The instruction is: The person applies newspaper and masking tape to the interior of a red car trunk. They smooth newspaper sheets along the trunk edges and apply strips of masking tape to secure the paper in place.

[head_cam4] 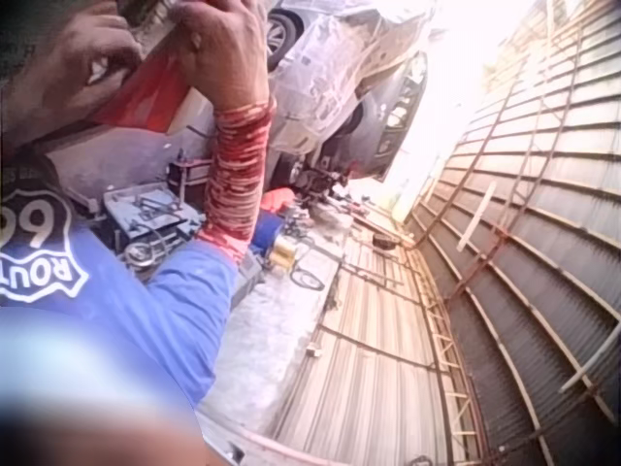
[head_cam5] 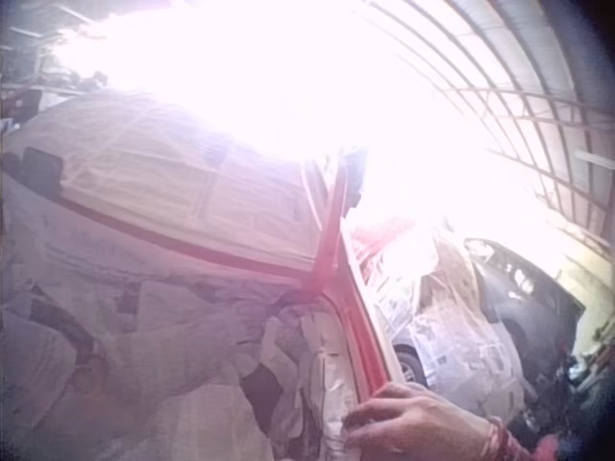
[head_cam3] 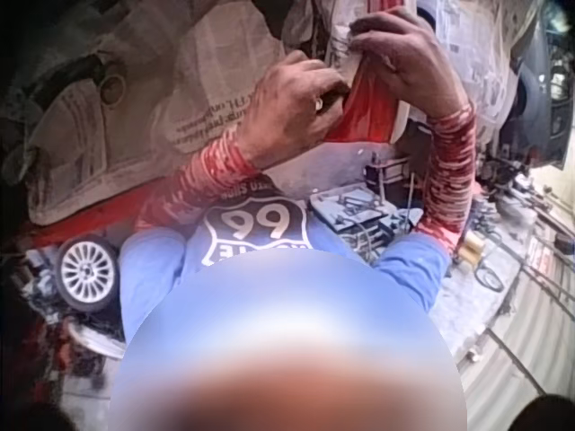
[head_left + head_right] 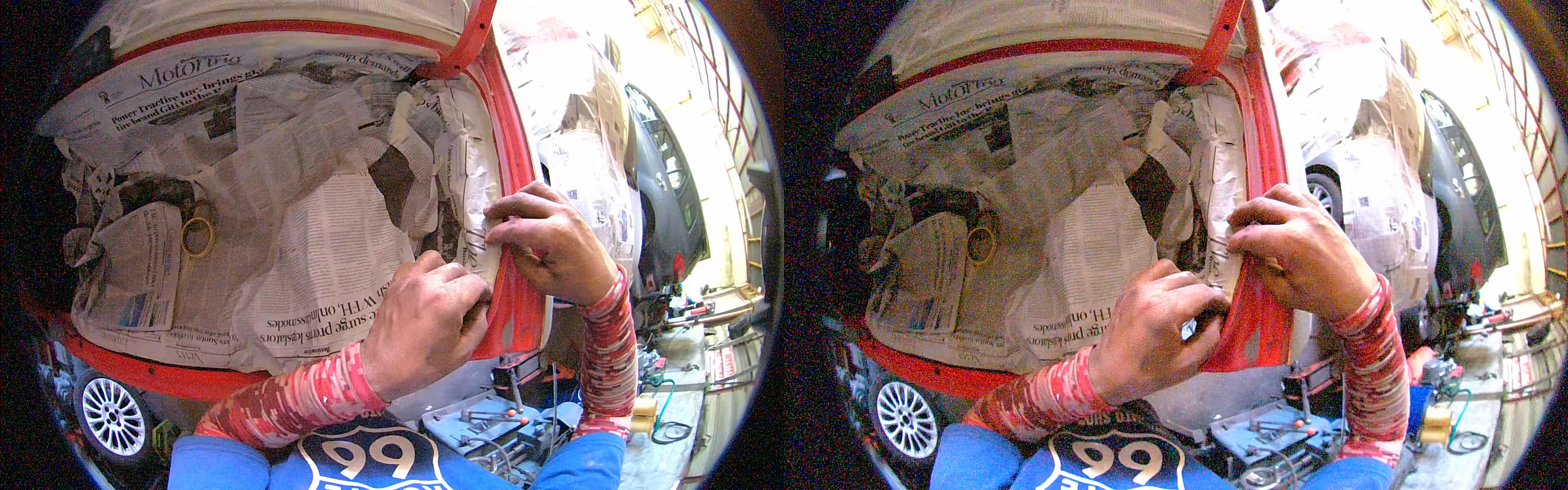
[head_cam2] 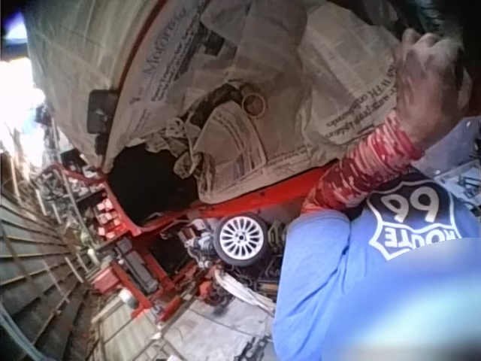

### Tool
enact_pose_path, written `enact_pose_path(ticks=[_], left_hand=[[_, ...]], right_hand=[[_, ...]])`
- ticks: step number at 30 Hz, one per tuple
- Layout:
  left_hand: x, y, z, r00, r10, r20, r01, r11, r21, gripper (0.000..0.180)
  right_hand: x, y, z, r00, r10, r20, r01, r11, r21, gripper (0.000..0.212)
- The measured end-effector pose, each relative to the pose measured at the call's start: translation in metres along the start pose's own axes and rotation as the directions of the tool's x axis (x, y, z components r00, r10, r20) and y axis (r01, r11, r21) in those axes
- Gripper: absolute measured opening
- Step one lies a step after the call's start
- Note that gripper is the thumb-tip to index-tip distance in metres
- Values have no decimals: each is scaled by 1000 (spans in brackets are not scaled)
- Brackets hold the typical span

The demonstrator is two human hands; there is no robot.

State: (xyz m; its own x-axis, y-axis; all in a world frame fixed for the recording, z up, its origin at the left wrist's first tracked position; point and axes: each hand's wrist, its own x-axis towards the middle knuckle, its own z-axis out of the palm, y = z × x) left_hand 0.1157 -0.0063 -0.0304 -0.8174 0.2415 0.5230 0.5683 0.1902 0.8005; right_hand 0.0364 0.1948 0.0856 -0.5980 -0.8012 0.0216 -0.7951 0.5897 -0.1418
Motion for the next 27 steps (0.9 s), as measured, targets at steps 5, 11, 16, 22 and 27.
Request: enact_pose_path(ticks=[5,11,16,22,27], left_hand=[[-2,0,1,1000,3,-10,-3,1000,-1,15],[-3,-2,-1,998,-33,-51,31,998,-46,12],[-2,-3,-1,999,-22,-37,18,995,-97,10],[-1,-2,-2,1000,-2,14,3,994,-113,12],[-2,-3,0,999,49,-1,-49,998,-31,16]], right_hand=[[-1,1,1,1000,-3,-7,3,1000,8,26],[-4,-2,-1,1000,14,-4,-14,1000,13,29],[-5,-2,0,1000,29,0,-29,1000,12,30],[-5,-1,3,999,39,-10,-39,999,4,29],[-4,-4,4,999,36,-34,-36,999,-8,28]])
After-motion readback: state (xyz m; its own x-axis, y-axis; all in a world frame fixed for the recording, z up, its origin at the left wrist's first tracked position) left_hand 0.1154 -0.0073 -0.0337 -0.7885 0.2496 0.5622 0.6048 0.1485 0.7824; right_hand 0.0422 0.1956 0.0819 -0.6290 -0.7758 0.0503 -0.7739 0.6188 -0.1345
